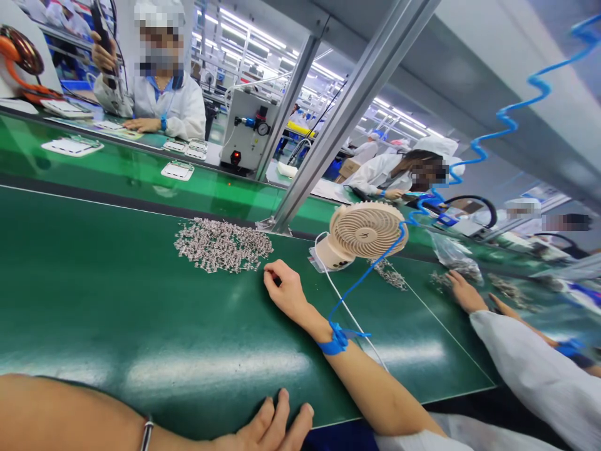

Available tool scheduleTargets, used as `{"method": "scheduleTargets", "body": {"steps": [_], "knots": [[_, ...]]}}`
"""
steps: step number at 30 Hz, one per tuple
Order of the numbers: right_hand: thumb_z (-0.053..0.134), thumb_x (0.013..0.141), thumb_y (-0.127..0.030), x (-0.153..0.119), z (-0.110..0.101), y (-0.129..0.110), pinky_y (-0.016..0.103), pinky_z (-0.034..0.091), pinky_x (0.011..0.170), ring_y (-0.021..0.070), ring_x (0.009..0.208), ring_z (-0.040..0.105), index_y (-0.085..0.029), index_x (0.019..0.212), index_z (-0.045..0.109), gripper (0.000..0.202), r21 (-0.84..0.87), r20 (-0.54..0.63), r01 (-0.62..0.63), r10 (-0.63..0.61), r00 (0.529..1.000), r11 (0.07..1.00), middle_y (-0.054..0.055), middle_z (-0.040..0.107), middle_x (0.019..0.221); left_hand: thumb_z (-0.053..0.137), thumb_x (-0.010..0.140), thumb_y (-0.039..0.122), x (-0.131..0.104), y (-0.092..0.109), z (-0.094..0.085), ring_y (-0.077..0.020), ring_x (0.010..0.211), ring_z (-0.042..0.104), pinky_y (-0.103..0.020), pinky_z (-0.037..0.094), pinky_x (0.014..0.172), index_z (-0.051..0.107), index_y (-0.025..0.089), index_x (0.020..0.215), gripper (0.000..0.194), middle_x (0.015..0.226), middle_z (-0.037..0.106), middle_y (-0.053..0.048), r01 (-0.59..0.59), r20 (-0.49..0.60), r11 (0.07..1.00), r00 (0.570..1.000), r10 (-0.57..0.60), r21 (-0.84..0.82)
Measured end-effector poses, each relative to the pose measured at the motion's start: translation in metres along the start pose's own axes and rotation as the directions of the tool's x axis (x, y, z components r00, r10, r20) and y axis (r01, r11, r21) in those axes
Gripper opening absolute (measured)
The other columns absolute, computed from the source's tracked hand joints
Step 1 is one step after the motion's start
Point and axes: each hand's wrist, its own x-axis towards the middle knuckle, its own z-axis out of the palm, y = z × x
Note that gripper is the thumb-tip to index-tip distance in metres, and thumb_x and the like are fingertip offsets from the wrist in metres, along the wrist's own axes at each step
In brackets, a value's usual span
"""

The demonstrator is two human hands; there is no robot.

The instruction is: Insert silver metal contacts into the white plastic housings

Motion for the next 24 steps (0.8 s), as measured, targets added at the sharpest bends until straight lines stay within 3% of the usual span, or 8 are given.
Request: {"method": "scheduleTargets", "body": {"steps": [9,24], "knots": [[0.047,0.084,-0.018,-0.0005,-0.0021,-0.0025,0.027,0.040,0.062,0.0143,0.063,0.049,-0.019,0.076,0.063,0.018,-0.066,-0.013,-0.039,0.038,0.999,0.997,0.001,0.049,0.064,0.042,0.091,0.037,0.0014,0.0009,-0.0011,-0.0135,0.101,0.056,-0.025,0.040,0.084,0.059,0.029,0.117,0.032,0.137,0.048,0.001,0.024,-0.018,1.000,1.000,-0.024,0.005],[0.043,0.078,-0.013,0.0003,-0.0033,-0.0026,0.025,0.042,0.060,0.0125,0.062,0.050,-0.020,0.068,0.051,0.014,-0.013,0.031,-0.041,0.041,0.999,0.999,0.001,0.052,0.066,0.042,0.091,0.034,0.0022,-0.0008,-0.0028,-0.0147,0.100,0.056,-0.026,0.039,0.083,0.061,0.029,0.115,0.031,0.135,0.049,0.001,0.010,-0.010,1.000,1.000,-0.010,-0.008]]}}
